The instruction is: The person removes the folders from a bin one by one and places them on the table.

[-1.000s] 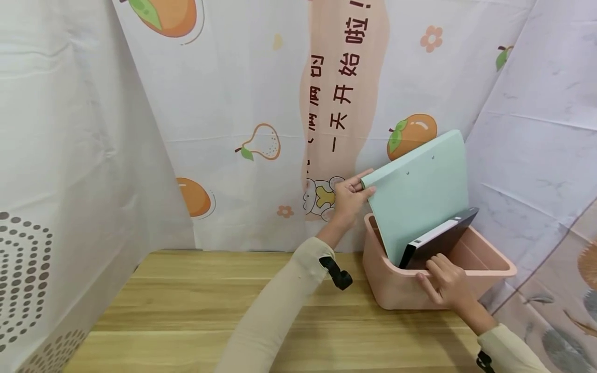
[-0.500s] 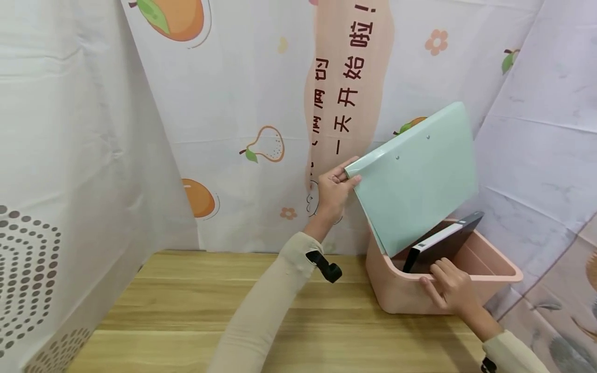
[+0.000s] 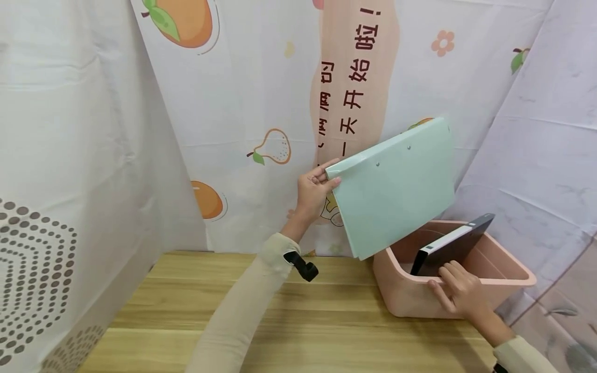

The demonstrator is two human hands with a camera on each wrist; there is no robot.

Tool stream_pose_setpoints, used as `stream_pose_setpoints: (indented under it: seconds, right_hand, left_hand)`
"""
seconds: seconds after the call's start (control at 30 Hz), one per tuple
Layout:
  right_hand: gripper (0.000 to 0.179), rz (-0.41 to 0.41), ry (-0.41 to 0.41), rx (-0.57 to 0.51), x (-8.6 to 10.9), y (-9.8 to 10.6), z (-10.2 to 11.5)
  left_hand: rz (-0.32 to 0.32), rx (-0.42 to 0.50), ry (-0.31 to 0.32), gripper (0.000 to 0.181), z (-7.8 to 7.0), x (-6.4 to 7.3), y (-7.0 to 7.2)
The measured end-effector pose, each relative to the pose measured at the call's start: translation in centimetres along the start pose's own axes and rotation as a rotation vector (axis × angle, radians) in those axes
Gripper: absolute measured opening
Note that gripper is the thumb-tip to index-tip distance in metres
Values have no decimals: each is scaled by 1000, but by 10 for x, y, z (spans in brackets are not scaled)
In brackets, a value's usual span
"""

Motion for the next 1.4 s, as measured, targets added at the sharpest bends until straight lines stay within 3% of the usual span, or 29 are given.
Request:
stream_pose_setpoints:
  seconds: [0.2, 0.43, 0.93, 1.4]
  right_hand:
    - [55, 8, -1, 0, 5, 0, -4]
    - [55, -5, 2, -10, 8, 0, -6]
    - [56, -5, -1, -13, 1, 1, -3]
    - [57, -16, -6, -36, 4, 0, -7]
  left_hand:
    - [51, -70, -75, 42, -9, 3, 21]
    - [75, -96, -90, 42, -18, 5, 44]
    - [37, -114, -98, 41, -26, 0, 94]
    - [-15, -100, -60, 43, -31, -1, 148]
Point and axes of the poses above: each hand's wrist, its own x-axis away from the middle knuckle, its own y-axis out of the back of the hand, z = x × y, the point moved 3 cm from there along -x, towards the middle knuckle, and after that the axes turned 13 degrees about -z, right-handed, at the moved point
